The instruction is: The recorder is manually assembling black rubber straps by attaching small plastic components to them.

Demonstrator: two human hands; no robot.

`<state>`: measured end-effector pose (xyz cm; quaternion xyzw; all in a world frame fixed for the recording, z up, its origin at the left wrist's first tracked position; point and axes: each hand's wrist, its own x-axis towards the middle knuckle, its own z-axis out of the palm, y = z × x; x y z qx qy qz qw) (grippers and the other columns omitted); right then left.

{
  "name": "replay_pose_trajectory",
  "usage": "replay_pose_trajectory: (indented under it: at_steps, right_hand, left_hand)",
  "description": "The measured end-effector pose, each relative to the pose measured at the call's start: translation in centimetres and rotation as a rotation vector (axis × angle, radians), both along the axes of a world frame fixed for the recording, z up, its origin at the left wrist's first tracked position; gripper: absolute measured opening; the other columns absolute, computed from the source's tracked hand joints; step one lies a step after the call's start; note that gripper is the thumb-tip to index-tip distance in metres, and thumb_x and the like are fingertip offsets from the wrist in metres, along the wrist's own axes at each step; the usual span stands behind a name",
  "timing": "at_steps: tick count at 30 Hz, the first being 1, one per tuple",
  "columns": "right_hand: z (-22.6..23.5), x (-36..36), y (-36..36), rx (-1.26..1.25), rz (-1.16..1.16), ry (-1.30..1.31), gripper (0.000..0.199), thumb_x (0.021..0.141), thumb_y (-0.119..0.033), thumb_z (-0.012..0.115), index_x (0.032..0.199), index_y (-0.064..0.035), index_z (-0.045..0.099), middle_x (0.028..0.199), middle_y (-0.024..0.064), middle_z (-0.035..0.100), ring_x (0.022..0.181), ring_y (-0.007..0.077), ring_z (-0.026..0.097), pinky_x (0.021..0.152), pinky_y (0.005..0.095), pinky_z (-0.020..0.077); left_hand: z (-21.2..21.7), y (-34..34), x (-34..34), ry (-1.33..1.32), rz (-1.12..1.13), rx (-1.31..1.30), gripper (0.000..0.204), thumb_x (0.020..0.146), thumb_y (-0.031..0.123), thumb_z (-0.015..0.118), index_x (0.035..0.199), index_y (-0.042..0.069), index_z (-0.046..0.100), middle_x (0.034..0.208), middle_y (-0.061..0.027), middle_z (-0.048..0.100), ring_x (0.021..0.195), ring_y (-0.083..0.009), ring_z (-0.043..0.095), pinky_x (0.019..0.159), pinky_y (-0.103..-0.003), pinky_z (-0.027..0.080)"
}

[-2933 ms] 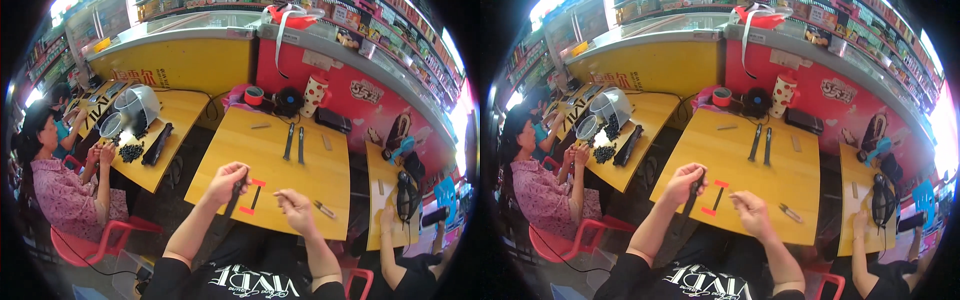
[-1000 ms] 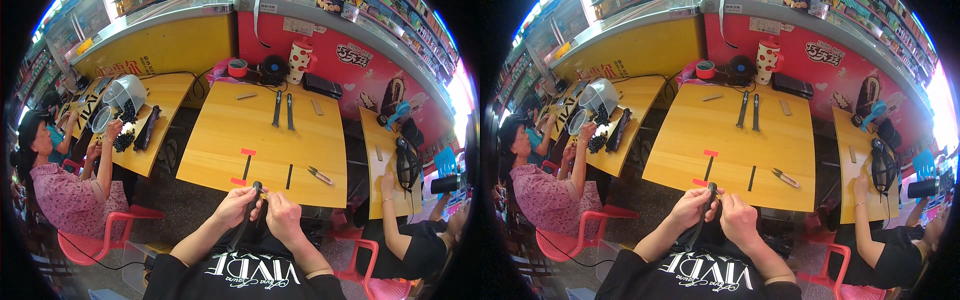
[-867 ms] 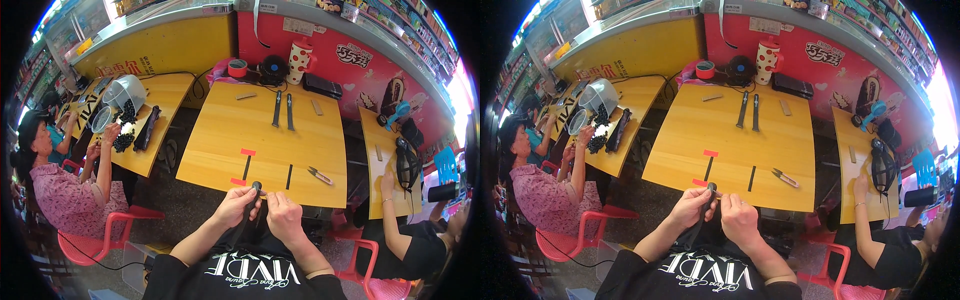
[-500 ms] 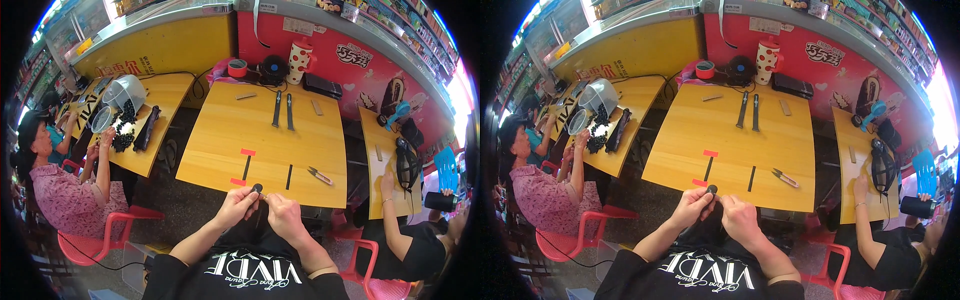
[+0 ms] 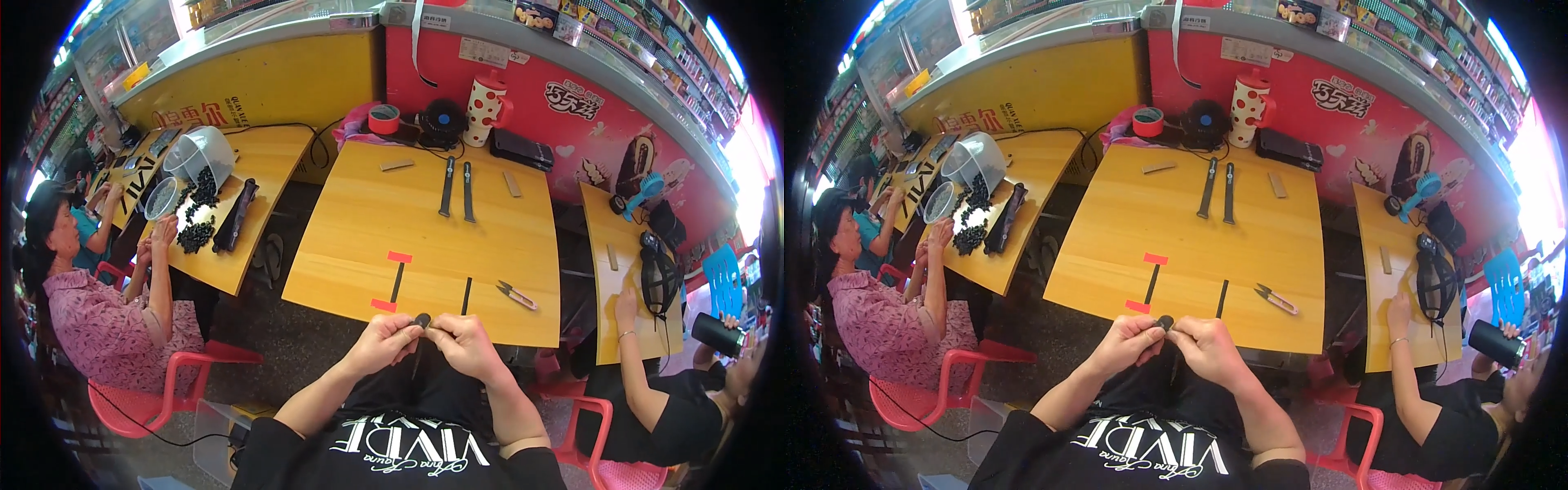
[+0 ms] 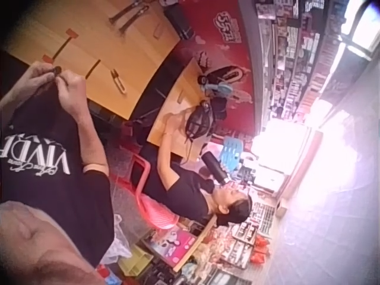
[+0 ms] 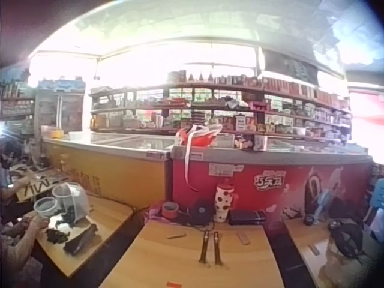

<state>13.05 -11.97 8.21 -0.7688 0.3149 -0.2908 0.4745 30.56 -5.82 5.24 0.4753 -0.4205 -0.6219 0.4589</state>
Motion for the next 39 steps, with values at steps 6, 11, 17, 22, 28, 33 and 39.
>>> replay_pose_trajectory:
  at_steps: [6, 11, 17, 22, 28, 33, 39]
  right_hand:
    - [1.0, -2.1, 0.5, 0.824, -0.056, -0.946, 0.024, 0.090, -0.004, 0.052, 0.066, -0.0032, 0.055, 0.054, -0.0001, 0.043, 0.044, 0.0070, 0.036, 0.040, 0.0215, 0.0268]
    - [5.2, -5.1, -1.6, 0.206, -0.429, -0.596, 0.016, 0.091, -0.007, 0.053, 0.075, -0.0069, 0.057, 0.064, 0.0004, 0.051, 0.047, 0.0049, 0.038, 0.040, 0.0193, 0.0272]
    - [-1.0, 1.4, 1.2, -0.117, -0.199, -0.127, 0.007, 0.087, 0.001, 0.059, 0.080, 0.0017, 0.060, 0.064, 0.0058, 0.055, 0.054, 0.0137, 0.051, 0.050, 0.0265, 0.0391]
    - [-0.8, 1.9, 1.2, -0.296, -0.273, -0.059, 0.007, 0.086, -0.003, 0.061, 0.080, -0.0005, 0.059, 0.068, 0.0149, 0.056, 0.057, 0.0317, 0.055, 0.049, 0.0363, 0.0406]
    - [-0.8, 1.4, 1.5, -0.346, -0.286, 0.013, 0.010, 0.085, -0.004, 0.062, 0.076, -0.0008, 0.056, 0.066, 0.0147, 0.054, 0.056, 0.0323, 0.055, 0.048, 0.0374, 0.0396]
    - [-0.3, 1.2, 1.2, -0.511, -0.237, 0.132, 0.013, 0.083, -0.004, 0.062, 0.074, -0.0009, 0.054, 0.066, 0.0154, 0.053, 0.057, 0.0325, 0.055, 0.048, 0.0371, 0.0400]
    - [-0.9, 0.1, -0.7, -0.231, 0.020, 0.012, 0.010, 0.083, -0.004, 0.061, 0.076, 0.0001, 0.055, 0.066, 0.0156, 0.054, 0.059, 0.0312, 0.056, 0.050, 0.0370, 0.0411]
  left_hand:
    - [-0.2, 1.3, 2.2, -0.449, 0.009, -0.243, 0.017, 0.089, 0.011, 0.058, 0.076, 0.000, 0.061, 0.060, -0.0040, 0.058, 0.051, -0.0095, 0.052, 0.049, -0.027, 0.041]
    - [2.1, 1.7, 1.8, 0.100, 0.116, 0.102, 0.023, 0.097, 0.018, 0.049, 0.092, 0.000, 0.062, 0.062, -0.0003, 0.056, 0.048, -0.0049, 0.048, 0.042, -0.018, 0.038]
    - [1.2, -0.5, 0.4, 0.293, 0.074, 0.056, 0.025, 0.099, 0.019, 0.046, 0.104, -0.001, 0.061, 0.071, -0.0034, 0.058, 0.053, -0.0088, 0.053, 0.047, -0.021, 0.043]
    - [1.0, -0.1, 0.2, 0.276, 0.113, 0.040, 0.026, 0.099, 0.018, 0.045, 0.105, 0.000, 0.061, 0.073, -0.0031, 0.057, 0.055, -0.0087, 0.053, 0.048, -0.021, 0.043]
    - [1.2, 0.0, -0.4, 0.270, 0.103, 0.053, 0.024, 0.099, 0.019, 0.046, 0.104, 0.001, 0.062, 0.072, -0.0007, 0.058, 0.055, -0.0057, 0.052, 0.047, -0.019, 0.043]
    - [0.8, -0.1, -0.3, 0.130, 0.135, 0.012, 0.021, 0.098, 0.016, 0.048, 0.101, 0.001, 0.062, 0.070, -0.0008, 0.057, 0.053, -0.0062, 0.052, 0.046, -0.020, 0.043]
    - [0.9, 0.2, -0.7, -0.275, 0.093, -0.197, 0.015, 0.095, 0.010, 0.052, 0.098, 0.000, 0.063, 0.066, -0.0008, 0.057, 0.053, -0.0060, 0.053, 0.046, -0.022, 0.044]
